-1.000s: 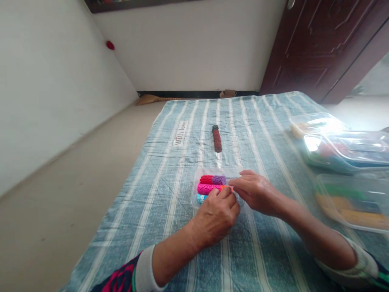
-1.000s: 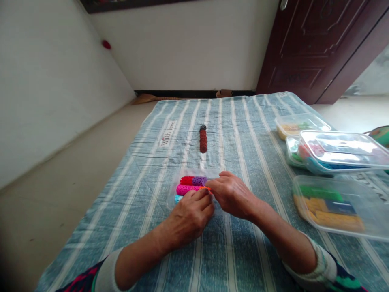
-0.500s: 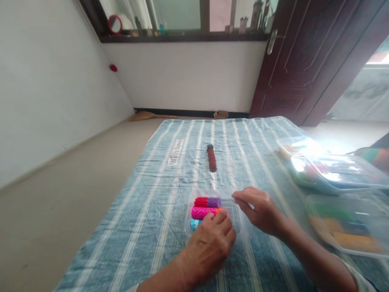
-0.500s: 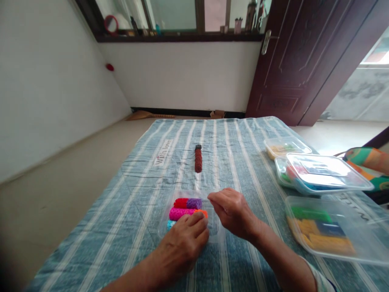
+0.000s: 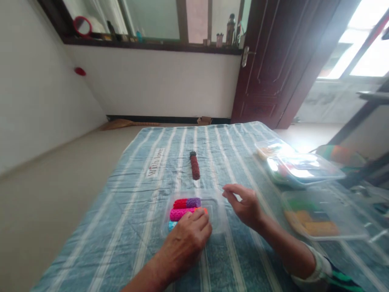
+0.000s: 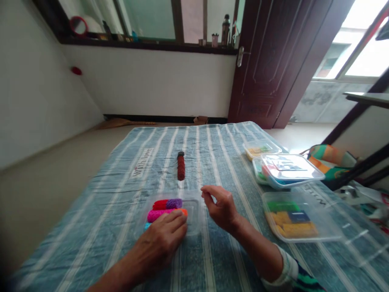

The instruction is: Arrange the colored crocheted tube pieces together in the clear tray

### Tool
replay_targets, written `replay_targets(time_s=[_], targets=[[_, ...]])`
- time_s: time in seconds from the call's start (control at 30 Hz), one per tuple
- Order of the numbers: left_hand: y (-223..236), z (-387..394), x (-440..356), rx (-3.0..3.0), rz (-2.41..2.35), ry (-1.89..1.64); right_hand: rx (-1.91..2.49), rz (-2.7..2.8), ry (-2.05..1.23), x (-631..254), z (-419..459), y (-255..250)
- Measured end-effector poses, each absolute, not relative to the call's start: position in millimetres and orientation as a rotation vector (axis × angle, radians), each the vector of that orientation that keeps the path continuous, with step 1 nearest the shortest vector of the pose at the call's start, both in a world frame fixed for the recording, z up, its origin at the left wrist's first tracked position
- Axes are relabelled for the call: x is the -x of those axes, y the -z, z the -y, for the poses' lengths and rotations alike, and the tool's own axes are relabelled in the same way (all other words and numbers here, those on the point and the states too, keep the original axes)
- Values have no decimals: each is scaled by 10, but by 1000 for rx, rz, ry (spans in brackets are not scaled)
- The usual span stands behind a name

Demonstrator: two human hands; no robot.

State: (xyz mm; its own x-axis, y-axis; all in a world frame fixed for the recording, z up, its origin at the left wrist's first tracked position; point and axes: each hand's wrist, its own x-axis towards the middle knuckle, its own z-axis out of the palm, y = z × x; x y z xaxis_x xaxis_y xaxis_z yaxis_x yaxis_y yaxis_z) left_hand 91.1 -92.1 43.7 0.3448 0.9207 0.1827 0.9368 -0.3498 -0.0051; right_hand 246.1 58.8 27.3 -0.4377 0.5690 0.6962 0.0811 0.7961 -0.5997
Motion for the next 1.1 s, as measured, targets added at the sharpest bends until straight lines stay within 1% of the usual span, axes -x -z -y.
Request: replay_targets(time_s=[0.2, 0.3, 0.73, 0.93, 1.1], targets=[[-353, 785, -677, 2435, 1591, 365, 560, 1977, -683, -2398, -671, -126], [-332, 782, -643, 2410, 1579, 379, 574, 2011, -711, -2392, -661, -77], [-434, 817, -644, 2516, 1749, 245, 622, 2051, -834, -2421, -672, -85], [-509, 852, -700, 2482, 1851, 162, 709, 2034, -860, -2352, -716, -188], [-557, 876, -763, 2438, 1883, 117, 662, 1986, -898, -2223, -736, -329]])
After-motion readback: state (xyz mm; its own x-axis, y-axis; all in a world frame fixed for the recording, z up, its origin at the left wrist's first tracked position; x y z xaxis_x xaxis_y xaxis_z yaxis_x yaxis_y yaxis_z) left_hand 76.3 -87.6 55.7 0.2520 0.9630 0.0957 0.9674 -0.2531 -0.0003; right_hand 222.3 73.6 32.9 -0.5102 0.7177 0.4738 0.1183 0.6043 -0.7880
